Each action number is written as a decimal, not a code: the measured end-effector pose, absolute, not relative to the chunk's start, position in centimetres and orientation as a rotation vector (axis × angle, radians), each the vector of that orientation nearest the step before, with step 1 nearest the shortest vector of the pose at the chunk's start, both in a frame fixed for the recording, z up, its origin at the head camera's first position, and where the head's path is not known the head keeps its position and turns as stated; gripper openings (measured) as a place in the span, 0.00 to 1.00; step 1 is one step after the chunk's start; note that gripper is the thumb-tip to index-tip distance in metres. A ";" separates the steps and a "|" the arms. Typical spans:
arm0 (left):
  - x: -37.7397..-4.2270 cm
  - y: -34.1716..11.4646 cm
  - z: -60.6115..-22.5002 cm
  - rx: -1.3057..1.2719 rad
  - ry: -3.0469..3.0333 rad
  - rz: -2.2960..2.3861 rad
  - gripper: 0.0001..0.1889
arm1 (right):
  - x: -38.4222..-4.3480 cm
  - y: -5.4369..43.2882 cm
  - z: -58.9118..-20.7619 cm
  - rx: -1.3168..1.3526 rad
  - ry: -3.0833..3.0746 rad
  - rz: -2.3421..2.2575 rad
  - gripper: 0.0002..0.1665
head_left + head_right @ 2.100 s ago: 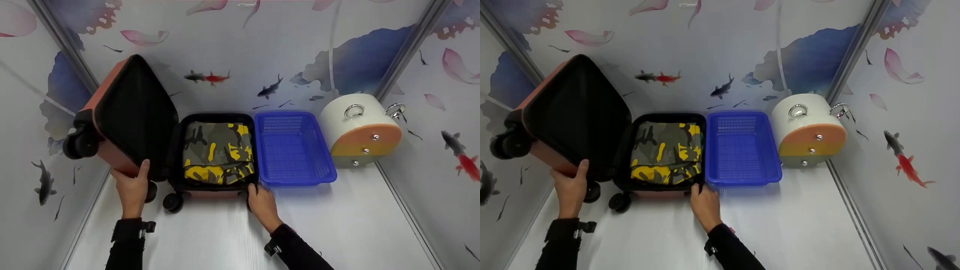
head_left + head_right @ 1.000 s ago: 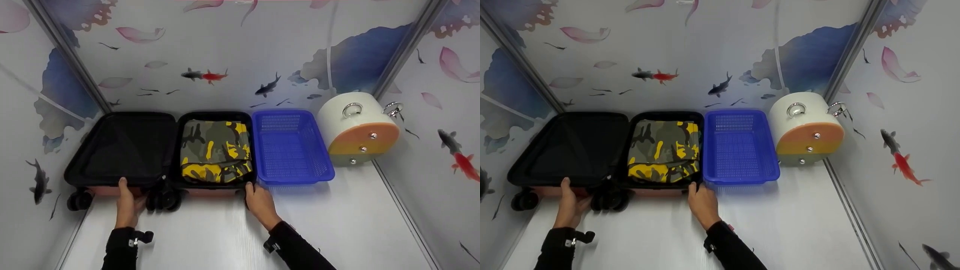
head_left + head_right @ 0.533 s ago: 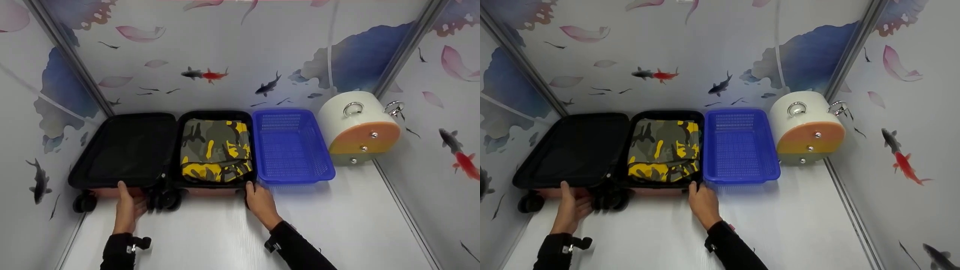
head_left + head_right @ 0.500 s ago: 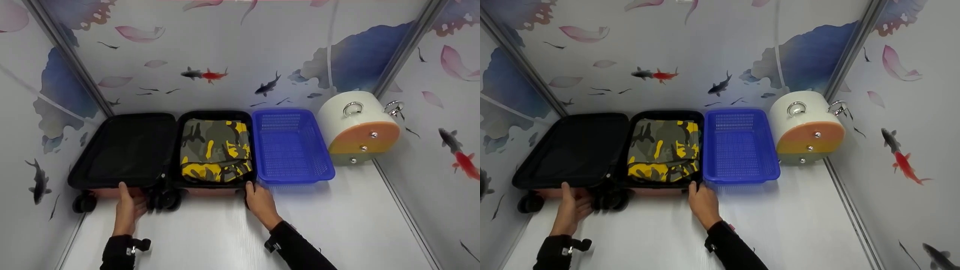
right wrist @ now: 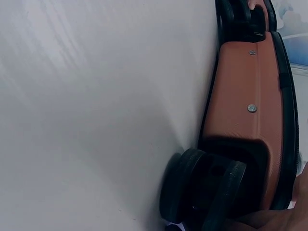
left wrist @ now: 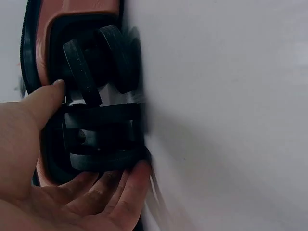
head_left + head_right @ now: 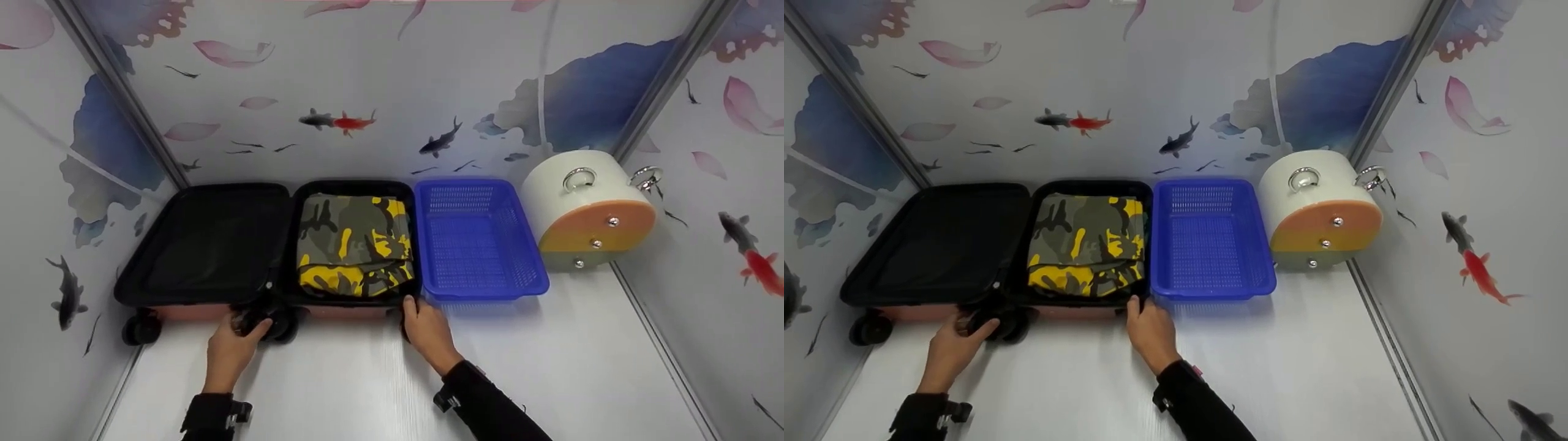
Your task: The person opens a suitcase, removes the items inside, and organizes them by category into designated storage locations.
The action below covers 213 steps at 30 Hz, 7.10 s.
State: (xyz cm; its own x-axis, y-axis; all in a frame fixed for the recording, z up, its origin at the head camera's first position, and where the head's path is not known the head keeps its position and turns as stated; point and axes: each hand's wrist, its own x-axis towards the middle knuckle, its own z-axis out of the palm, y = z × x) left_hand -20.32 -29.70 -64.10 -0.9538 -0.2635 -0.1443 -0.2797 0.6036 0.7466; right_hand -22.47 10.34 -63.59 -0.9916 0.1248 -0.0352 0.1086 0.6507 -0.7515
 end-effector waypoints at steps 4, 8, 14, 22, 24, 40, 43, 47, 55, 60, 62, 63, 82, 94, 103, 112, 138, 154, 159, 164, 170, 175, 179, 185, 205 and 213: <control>-19.7 -27.8 -63.5 -0.412 3.130 1.167 0.39 | -22.2 10.2 -63.6 -0.193 -2.840 1.306 0.29; -19.6 -25.5 -61.7 -0.279 3.452 1.030 0.26 | -22.1 10.5 -63.4 -0.169 -2.848 1.317 0.33; -22.0 -22.2 -59.9 0.173 3.477 1.126 0.16 | -22.2 11.1 -63.0 -0.152 -2.866 1.284 0.34; -24.0 -18.4 -62.1 0.553 3.444 0.869 0.14 | -21.9 11.9 -62.6 -0.064 -2.877 1.199 0.34; -24.1 -18.0 -62.5 0.578 3.466 0.822 0.15 | -21.6 12.2 -62.3 0.015 -2.825 1.148 0.31; -23.8 -17.1 -62.7 0.758 3.355 0.692 0.19 | -22.8 19.9 -60.9 0.273 -2.742 0.511 0.20; -23.8 -17.1 -62.8 0.763 3.352 0.703 0.17 | -22.9 20.7 -61.5 0.349 -2.802 0.529 0.19; -23.5 -17.1 -62.9 0.764 3.339 0.730 0.16 | -22.8 21.2 -61.8 0.409 -2.797 0.582 0.17; -21.7 -17.5 -63.0 0.694 3.279 0.751 0.18 | -20.6 20.7 -62.2 0.422 -2.719 0.575 0.14; -20.5 -18.0 -62.9 0.666 3.232 0.773 0.22 | -18.8 20.0 -62.6 0.397 -2.664 0.537 0.12; -20.0 -18.2 -62.8 0.647 3.223 0.788 0.21 | -18.1 19.8 -62.7 0.392 -2.669 0.533 0.12; -19.8 -18.4 -62.8 0.633 3.220 0.792 0.20 | -17.8 19.6 -62.7 0.390 -2.673 0.532 0.12; -18.7 -17.9 -60.9 0.445 3.122 0.936 0.22 | -16.2 20.3 -60.5 0.351 -2.902 0.685 0.20; -27.0 -20.2 -54.1 0.103 3.052 1.220 0.26 | -23.3 16.2 -52.8 0.334 -2.849 1.415 0.27; -30.4 -20.3 -55.3 -0.132 2.952 0.980 0.36 | -28.9 11.1 -52.1 0.014 -3.151 1.807 0.47; -30.8 -19.6 -56.4 -0.214 2.942 0.929 0.36 | -30.3 8.1 -53.1 -0.163 -3.208 1.570 0.47; -28.4 -16.4 -51.8 0.187 3.076 1.283 0.20 | -32.1 10.3 -53.8 -0.177 -2.807 2.238 0.45; -26.4 -9.7 -47.8 0.742 2.780 1.403 0.24 | -29.4 20.9 -48.4 -0.175 -2.609 2.215 0.32; -27.2 -6.3 -48.7 0.854 2.694 1.302 0.28 | -29.0 24.6 -48.0 -0.166 -2.570 2.136 0.28; -27.8 -3.0 -50.3 0.854 2.614 1.262 0.30 | -28.9 27.5 -48.8 -0.227 -2.566 2.060 0.26; -28.2 -0.4 -52.0 0.807 2.491 1.256 0.34 | -29.4 30.5 -50.4 -0.324 -2.638 1.985 0.34; -28.4 0.8 -53.3 0.839 2.465 1.202 0.35 | -29.6 31.9 -52.0 -0.344 -2.701 1.918 0.36; -28.2 1.1 -54.0 0.878 2.429 1.129 0.35 | -29.6 32.1 -53.8 -0.357 -2.699 1.933 0.36; -27.9 1.4 -54.3 0.857 2.417 1.078 0.34 | -29.4 32.5 -54.9 -0.383 -2.794 1.918 0.43; -27.9 -6.4 -51.1 0.455 2.574 1.179 0.25 | -26.8 26.6 -50.6 0.061 -2.911 1.311 0.24; -31.8 -14.5 -51.8 0.044 2.719 1.119 0.32 | -27.5 19.3 -50.5 0.167 -2.792 2.108 0.30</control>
